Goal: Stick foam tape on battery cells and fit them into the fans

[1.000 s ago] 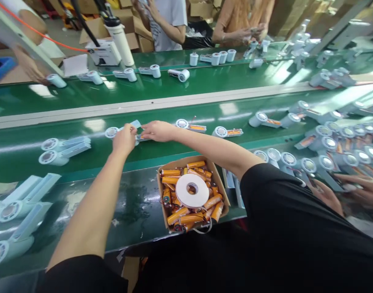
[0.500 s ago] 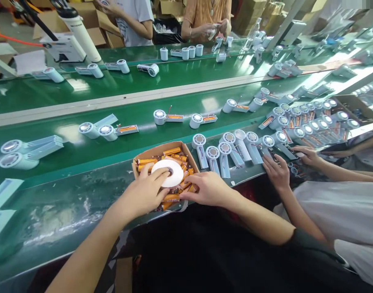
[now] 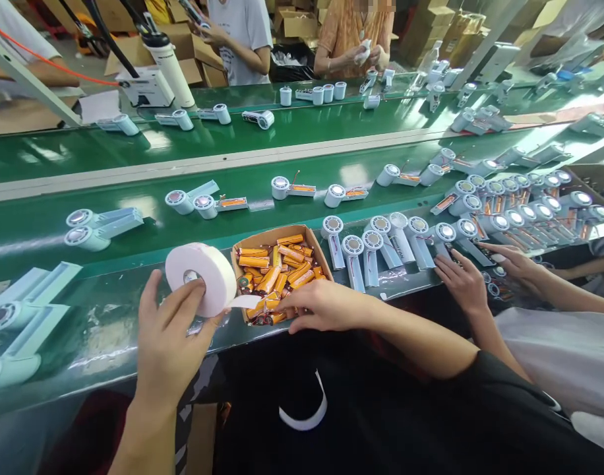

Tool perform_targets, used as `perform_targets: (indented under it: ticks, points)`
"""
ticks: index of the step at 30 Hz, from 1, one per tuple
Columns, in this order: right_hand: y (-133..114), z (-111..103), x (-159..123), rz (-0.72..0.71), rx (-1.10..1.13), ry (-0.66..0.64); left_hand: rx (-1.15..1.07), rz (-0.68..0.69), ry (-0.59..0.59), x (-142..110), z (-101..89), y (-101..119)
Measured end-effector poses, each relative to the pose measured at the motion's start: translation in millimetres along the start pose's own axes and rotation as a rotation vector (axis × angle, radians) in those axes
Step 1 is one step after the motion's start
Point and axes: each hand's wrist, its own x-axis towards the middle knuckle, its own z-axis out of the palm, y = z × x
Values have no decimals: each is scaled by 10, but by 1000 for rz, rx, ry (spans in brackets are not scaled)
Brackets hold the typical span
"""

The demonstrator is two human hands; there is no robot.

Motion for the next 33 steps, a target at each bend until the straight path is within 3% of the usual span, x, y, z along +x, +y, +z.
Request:
perform_targets:
  ticks: [2, 5, 8, 10, 13, 15, 19, 21, 24, 27, 30, 33]
  points:
    - [27, 12, 151, 35, -11, 63, -10, 42, 15, -35, -43, 85]
    - [0, 144, 299, 11, 84, 282, -13, 86, -33, -53, -60, 175]
    - [-26, 321, 306, -187, 122, 447, -35, 74, -78, -103, -51, 182]
    - [-35, 422, 227, -441, 56, 390, -48, -27, -53, -169, -53, 146]
    - [-46, 494, 54, -705, -14, 162, -51, -207, 0, -292, -69, 76]
    - [-21, 459, -12, -595, -14, 120, -51, -237, 11, -360, -69, 53]
    - [155, 239, 114, -6, -32, 179, -48, -159, 11, -388, -16, 105]
    - [251, 117, 225, 118, 62, 141, -65, -108, -22, -352, 17, 150]
    - [321, -32, 296, 215, 351, 227, -89, -44, -64, -279, 33, 194]
    - [313, -116, 265, 192, 506, 378, -92, 5, -92, -218, 21, 209]
    - [308, -116, 262, 127, 404, 451, -75, 19, -102, -185, 11, 217]
    - [360, -61, 356, 68, 90, 311, -68, 18, -103, -183, 11, 213]
